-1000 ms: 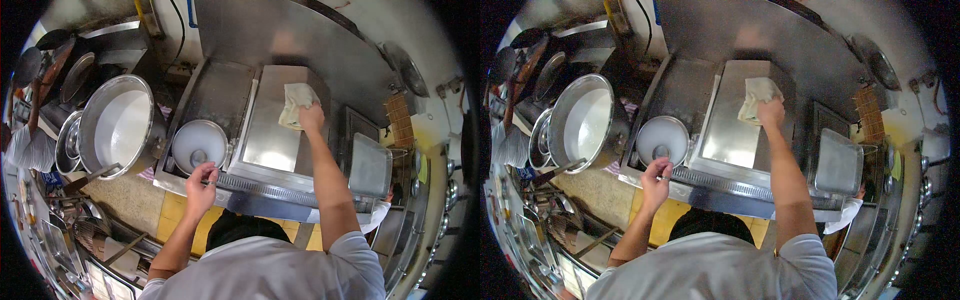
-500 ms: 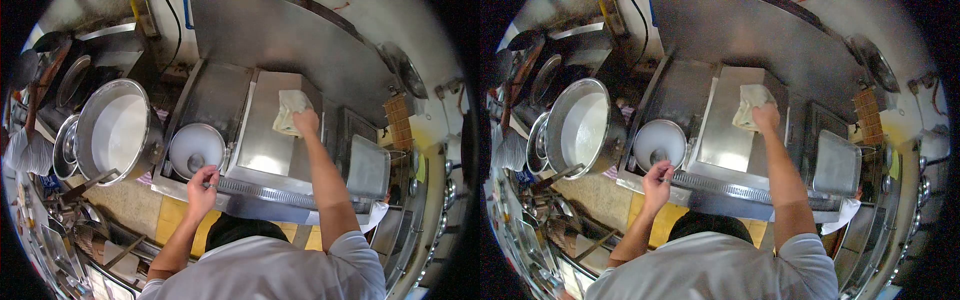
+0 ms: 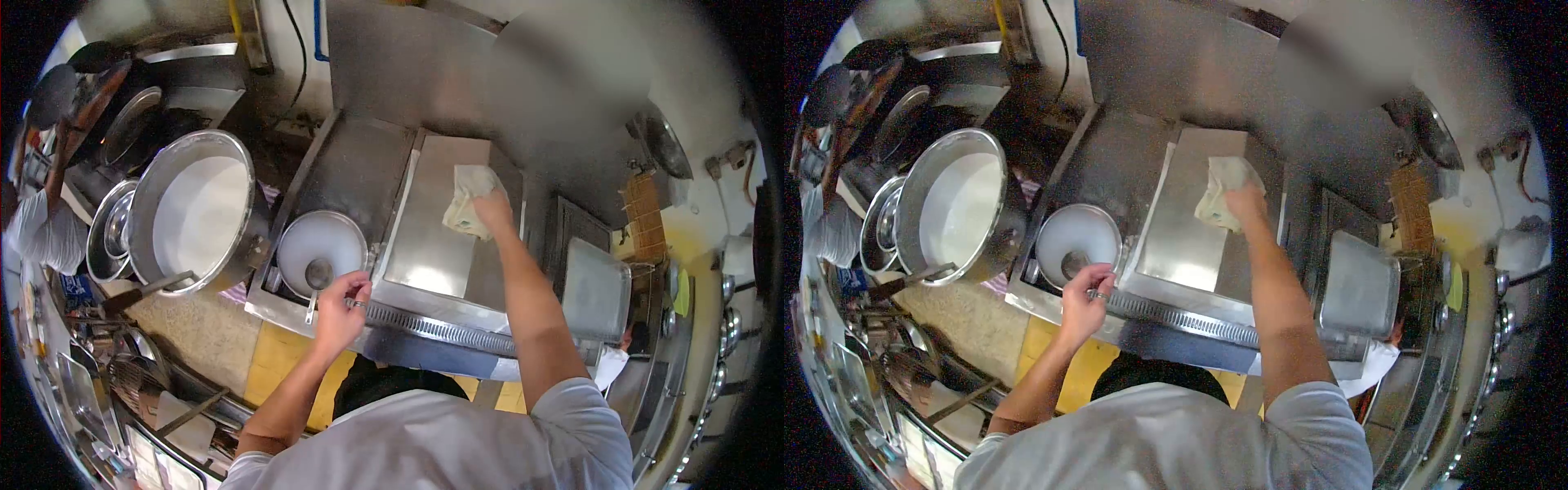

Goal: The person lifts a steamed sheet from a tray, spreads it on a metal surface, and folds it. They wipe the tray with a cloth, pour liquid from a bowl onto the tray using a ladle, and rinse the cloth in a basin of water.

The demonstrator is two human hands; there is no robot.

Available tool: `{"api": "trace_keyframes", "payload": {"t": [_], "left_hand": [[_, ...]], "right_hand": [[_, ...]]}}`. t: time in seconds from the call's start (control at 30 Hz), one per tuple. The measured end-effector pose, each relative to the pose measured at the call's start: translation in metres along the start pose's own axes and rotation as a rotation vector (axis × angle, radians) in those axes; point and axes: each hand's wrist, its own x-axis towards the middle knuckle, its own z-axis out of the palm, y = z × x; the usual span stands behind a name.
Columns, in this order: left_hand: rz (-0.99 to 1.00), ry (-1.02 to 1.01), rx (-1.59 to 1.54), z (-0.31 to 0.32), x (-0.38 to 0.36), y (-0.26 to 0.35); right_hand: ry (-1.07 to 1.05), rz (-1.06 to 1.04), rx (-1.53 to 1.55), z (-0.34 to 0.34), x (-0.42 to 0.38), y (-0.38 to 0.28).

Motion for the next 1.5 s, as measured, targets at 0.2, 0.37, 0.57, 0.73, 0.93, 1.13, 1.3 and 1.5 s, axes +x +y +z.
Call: {"api": "trace_keyframes", "payload": {"t": [0.2, 0.37, 0.57, 0.73, 0.93, 1.13, 1.3, 1.5], "left_hand": [[-0.03, 0.069, 0.024, -0.007, -0.043, 0.007], [-0.153, 0.152, 0.128, -0.007, -0.111, 0.0], [-0.236, 0.232, 0.167, 0.022, -0.219, 0.015], [-0.379, 0.331, 0.195, 0.051, -0.319, 0.02], [-0.57, 0.599, 0.265, 0.06, -0.435, 0.012], [-0.722, 0.86, 0.284, 0.067, -0.53, 0.018], [-0.916, 1.07, 0.361, 0.085, -0.626, 0.019], [-1.231, 1.376, 0.594, 0.123, -0.779, 0.007]], "right_hand": [[0.083, -0.177, 0.086, -0.016, -0.047, 0.009], [0.238, -0.655, 0.155, 0.001, -0.155, 0.02], [-0.316, -1.033, 0.409, 0.048, -0.313, 0.047], [-0.708, -1.282, 0.33, 0.072, -0.391, 0.079], [-0.999, -1.445, 0.127, 0.08, -0.445, 0.091], [-1.149, -1.631, -0.106, 0.092, -0.507, 0.084], [-1.254, -1.798, -0.228, 0.11, -0.582, 0.086], [-1.327, -1.984, -0.396, 0.118, -0.706, 0.107]]}}
